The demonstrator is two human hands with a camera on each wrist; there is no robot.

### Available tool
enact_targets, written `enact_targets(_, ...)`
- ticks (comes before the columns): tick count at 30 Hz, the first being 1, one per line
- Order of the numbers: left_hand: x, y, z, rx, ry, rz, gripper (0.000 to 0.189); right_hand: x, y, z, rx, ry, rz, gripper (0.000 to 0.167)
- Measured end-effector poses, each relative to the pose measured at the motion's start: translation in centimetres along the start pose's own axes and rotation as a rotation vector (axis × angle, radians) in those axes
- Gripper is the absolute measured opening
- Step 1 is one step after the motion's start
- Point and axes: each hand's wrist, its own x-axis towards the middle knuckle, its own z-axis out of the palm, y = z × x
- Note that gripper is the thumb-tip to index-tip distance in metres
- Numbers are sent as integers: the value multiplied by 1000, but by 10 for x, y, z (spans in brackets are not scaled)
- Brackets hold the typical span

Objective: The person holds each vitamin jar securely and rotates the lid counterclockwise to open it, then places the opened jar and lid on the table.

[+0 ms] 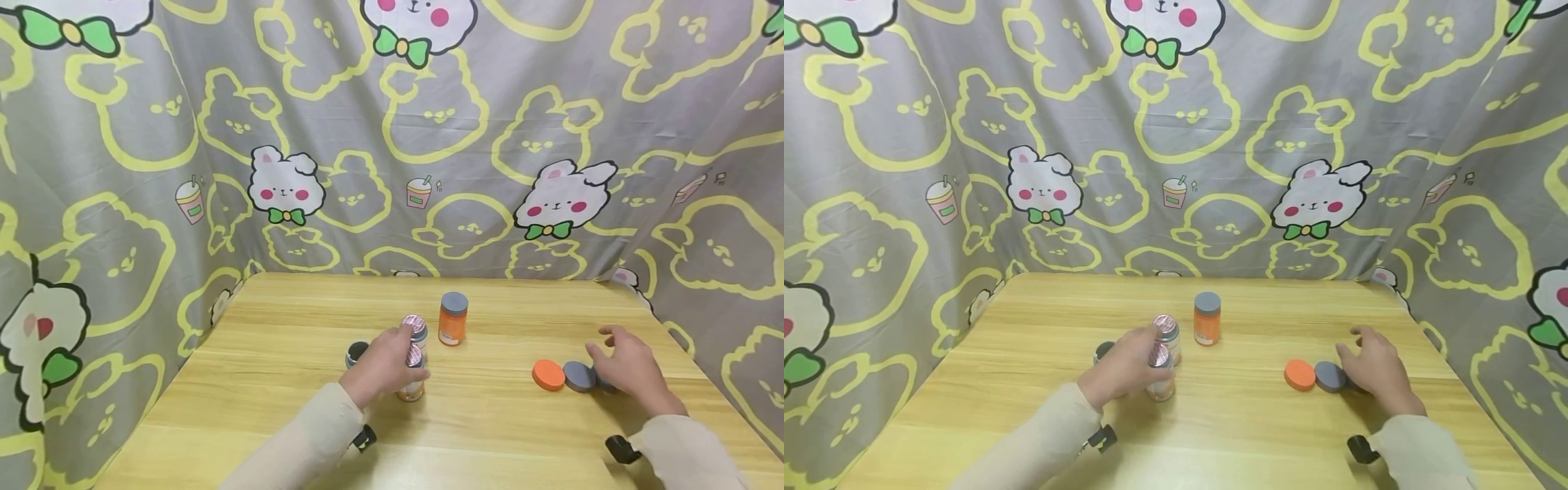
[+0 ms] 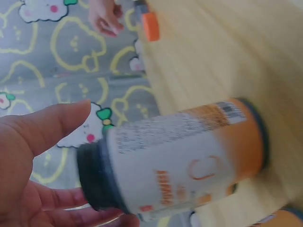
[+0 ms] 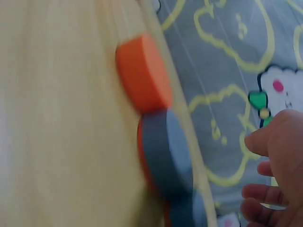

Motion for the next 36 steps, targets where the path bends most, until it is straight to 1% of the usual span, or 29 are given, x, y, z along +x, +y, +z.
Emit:
enact_targets(2, -1, 5, -3, 9, 18, 28, 67, 6, -13, 4, 8, 2, -29, 47)
enact_targets(5, -2, 14, -6, 48, 64, 102, 63, 15, -34, 13, 25, 3, -65, 44)
enact_targets(7, -2, 21, -7, 39, 92, 141, 64, 22, -48, 19, 43, -12, -80, 43)
enact_targets(9, -2, 28, -7, 9, 110, 171, 68, 28, -61, 26, 65, -19, -99, 42)
enact_targets(12, -2, 38, -3, -61, 99, 189, 72, 36, -80, 37, 111, -35, -137, 41)
enact_targets(14, -2, 43, 3, -82, 83, 207, 71, 40, -91, 45, 156, -47, -163, 40)
enact_targets(16, -2, 47, 11, -74, 62, 228, 70, 44, -102, 55, 208, -68, -189, 42)
enact_targets(19, -2, 49, 26, -48, 14, 251, 67, 50, -114, 68, 275, -108, -214, 47)
enact_targets(21, -2, 49, 34, -28, -19, 256, 67, 53, -121, 76, 306, -130, -231, 53)
enact_targets(24, 0, 47, 43, -24, -65, 244, 67, 57, -132, 84, 322, -147, -265, 63)
enact_targets(26, 1, 45, 49, -27, -98, 226, 66, 59, -139, 88, 320, -152, -290, 69)
enact_targets(29, 2, 41, 56, -39, -151, 200, 64, 62, -150, 91, 320, -178, -306, 76)
enact_targets(31, 3, 39, 60, -37, -169, 188, 64, 63, -154, 94, 304, -196, -298, 78)
enact_targets(33, 4, 38, 62, -29, -171, 184, 64, 63, -159, 94, 292, -209, -290, 77)
enact_targets(36, 6, 36, 64, -30, -161, 174, 64, 63, -163, 95, 305, -195, -291, 68)
